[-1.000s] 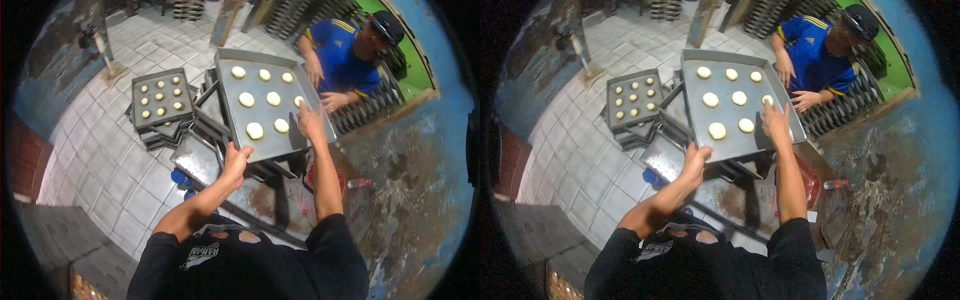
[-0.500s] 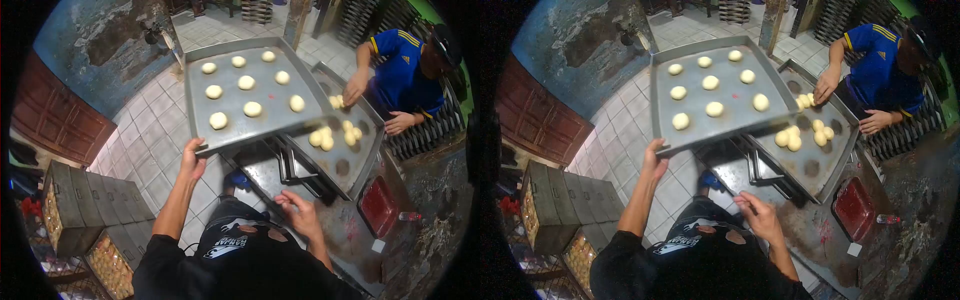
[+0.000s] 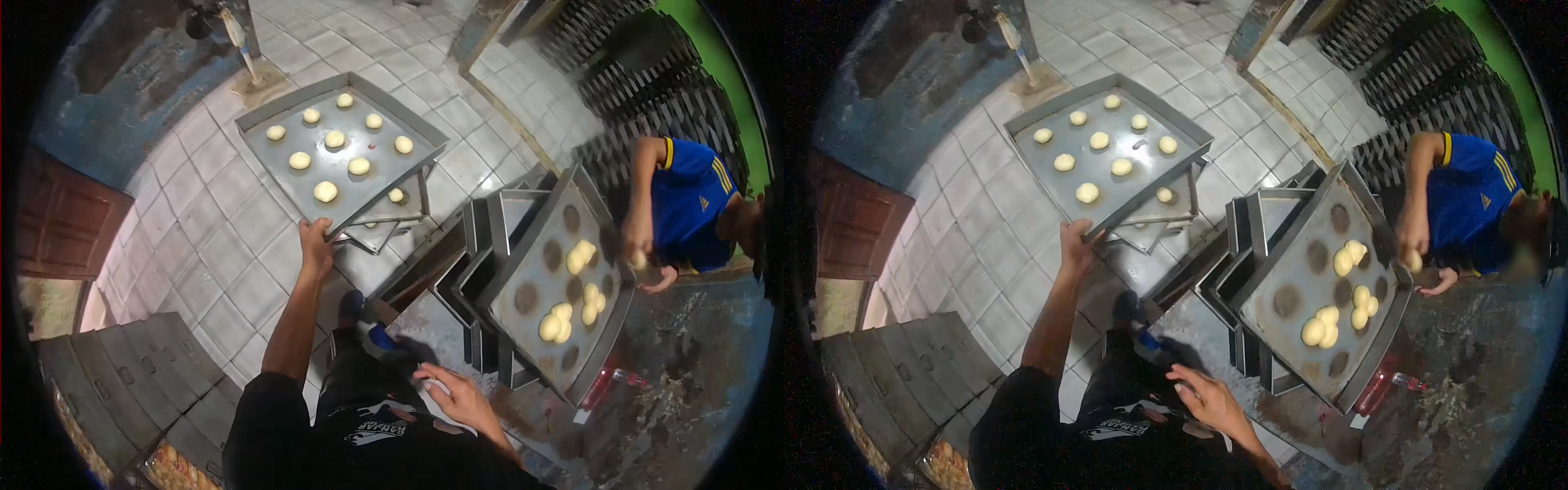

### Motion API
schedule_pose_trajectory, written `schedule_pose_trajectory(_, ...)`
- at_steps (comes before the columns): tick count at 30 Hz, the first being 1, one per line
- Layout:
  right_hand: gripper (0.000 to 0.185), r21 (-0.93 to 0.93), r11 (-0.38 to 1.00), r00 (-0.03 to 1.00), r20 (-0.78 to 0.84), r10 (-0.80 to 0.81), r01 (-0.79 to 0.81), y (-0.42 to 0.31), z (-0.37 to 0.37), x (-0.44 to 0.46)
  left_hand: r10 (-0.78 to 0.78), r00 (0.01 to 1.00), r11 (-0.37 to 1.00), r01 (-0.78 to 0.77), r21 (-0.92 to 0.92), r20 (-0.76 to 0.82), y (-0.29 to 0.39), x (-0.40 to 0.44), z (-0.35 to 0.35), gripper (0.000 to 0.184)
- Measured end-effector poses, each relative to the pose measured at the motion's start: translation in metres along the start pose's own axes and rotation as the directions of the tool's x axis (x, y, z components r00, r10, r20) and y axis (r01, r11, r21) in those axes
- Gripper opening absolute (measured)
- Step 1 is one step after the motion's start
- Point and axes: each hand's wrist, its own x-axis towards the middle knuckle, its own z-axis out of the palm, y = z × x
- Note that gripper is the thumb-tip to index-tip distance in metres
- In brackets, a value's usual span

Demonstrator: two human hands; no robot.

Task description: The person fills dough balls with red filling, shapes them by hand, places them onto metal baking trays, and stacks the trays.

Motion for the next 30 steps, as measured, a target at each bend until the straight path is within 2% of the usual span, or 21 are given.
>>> schedule_pose_trajectory(2,0.041,0.04,0.994,0.995,0.013,0.097,-0.097,-0.003,0.003,0.009,-0.101,0.993,0.995,0.099,-0.027,-0.061,-0.039,0.032,-0.012,0.043)
schedule_pose_trajectory(3,0.039,0.039,0.991,0.992,0.004,0.127,-0.127,0.0,0.006,0.012,-0.108,0.994,0.994,0.108,-0.02,-0.004,-0.085,0.063,-0.038,0.044)
schedule_pose_trajectory(5,0.041,0.017,0.981,0.981,0.017,0.191,-0.192,0.0,0.007,0.019,-0.183,0.983,0.982,0.183,-0.057,-0.01,-0.131,0.078,-0.052,0.056)
schedule_pose_trajectory(8,0.044,-0.013,0.964,0.963,0.022,0.267,-0.267,-0.004,0.007,0.03,-0.196,0.971,0.979,0.202,0.028,-0.14,-0.187,0.068,-0.048,0.065)
schedule_pose_trajectory(10,0.044,-0.02,0.952,0.952,0.011,0.306,-0.306,-0.006,0.006,0.031,-0.252,0.965,0.966,0.255,0.037,-0.079,-0.205,0.068,-0.05,0.066)
schedule_pose_trajectory(12,0.041,-0.039,0.952,0.953,-0.026,0.301,-0.302,-0.002,0.006,0.03,-0.369,0.929,0.903,0.368,0.221,-0.036,-0.21,0.065,-0.039,0.069)
schedule_pose_trajectory(13,0.041,-0.025,0.95,0.95,-0.043,0.31,-0.311,-0.003,0.007,0.029,-0.481,0.877,0.823,0.441,0.359,0.025,-0.202,0.064,-0.037,0.078)
schedule_pose_trajectory(15,0.038,-0.032,0.97,0.967,-0.091,0.236,-0.24,-0.009,0.006,0.03,-0.494,0.869,0.703,0.383,0.599,0.023,-0.209,0.073,-0.04,0.078)
schedule_pose_trajectory(16,0.035,0.05,0.952,0.95,-0.064,0.305,-0.302,-0.017,0.001,0.027,-0.495,0.869,0.607,0.355,0.711,-0.012,-0.216,0.075,-0.047,0.079)
schedule_pose_trajectory(18,0.032,0.058,0.988,0.988,-0.058,0.145,-0.142,-0.009,-0.003,0.012,-0.517,0.847,0.406,0.371,0.835,-0.125,-0.222,0.082,-0.057,0.079)
schedule_pose_trajectory(19,0.029,0.139,0.969,0.978,0.041,0.203,-0.206,-0.014,-0.017,0.003,-0.369,0.929,0.551,0.194,0.812,0.028,-0.191,0.056,-0.042,0.069)
schedule_pose_trajectory(20,0.028,0.208,0.954,0.977,0.028,0.213,-0.214,-0.021,-0.038,-0.007,-0.381,0.902,0.659,0.113,0.744,0.2,-0.196,0.071,-0.06,0.053)
schedule_pose_trajectory(21,0.027,0.277,0.938,0.978,0.024,0.209,-0.208,-0.024,-0.06,-0.022,-0.382,0.848,0.762,0.065,0.644,0.367,-0.203,0.086,-0.08,0.037)
schedule_pose_trajectory(22,0.026,0.413,0.889,0.97,-0.051,0.237,-0.196,-0.009,-0.079,-0.041,-0.369,0.869,0.844,0.165,0.51,0.329,-0.165,0.059,-0.047,0.027)
schedule_pose_trajectory(23,0.02,0.472,0.877,0.936,-0.258,0.239,-0.094,0.0,-0.102,-0.058,-0.322,0.874,0.84,0.087,0.535,0.364,-0.144,0.052,-0.031,0.027)
schedule_pose_trajectory(24,0.018,0.538,0.841,0.871,-0.437,0.224,0.054,0.009,-0.128,-0.073,-0.225,0.931,0.845,0.038,0.534,0.289,-0.093,-0.002,0.013,0.032)
schedule_pose_trajectory(25,0.019,0.529,0.847,0.745,-0.586,0.318,0.056,0.016,-0.152,-0.086,-0.165,0.927,0.818,-0.062,0.573,0.336,-0.08,-0.011,0.019,0.035)
schedule_pose_trajectory(26,0.021,0.516,0.856,0.614,-0.67,0.417,-0.019,0.034,-0.175,-0.094,-0.104,0.918,0.781,-0.163,0.603,0.382,-0.066,-0.02,0.022,0.039)
schedule_pose_trajectory(27,0.021,0.484,0.874,0.537,-0.726,0.429,-0.043,0.067,-0.193,-0.1,-0.046,0.899,0.75,-0.256,0.61,0.435,-0.048,-0.042,0.037,0.041)
schedule_pose_trajectory(29,0.024,0.335,0.859,0.509,-0.699,0.502,-0.387,0.145,-0.219,-0.101,0.06,0.792,0.696,-0.469,0.544,0.608,-0.029,-0.084,0.061,0.038)
schedule_pose_trajectory(30,0.024,0.325,0.877,0.528,-0.705,0.475,-0.355,0.177,-0.218,-0.093,0.108,0.736,0.677,-0.547,0.493,0.669,-0.019,-0.117,0.08,0.036)
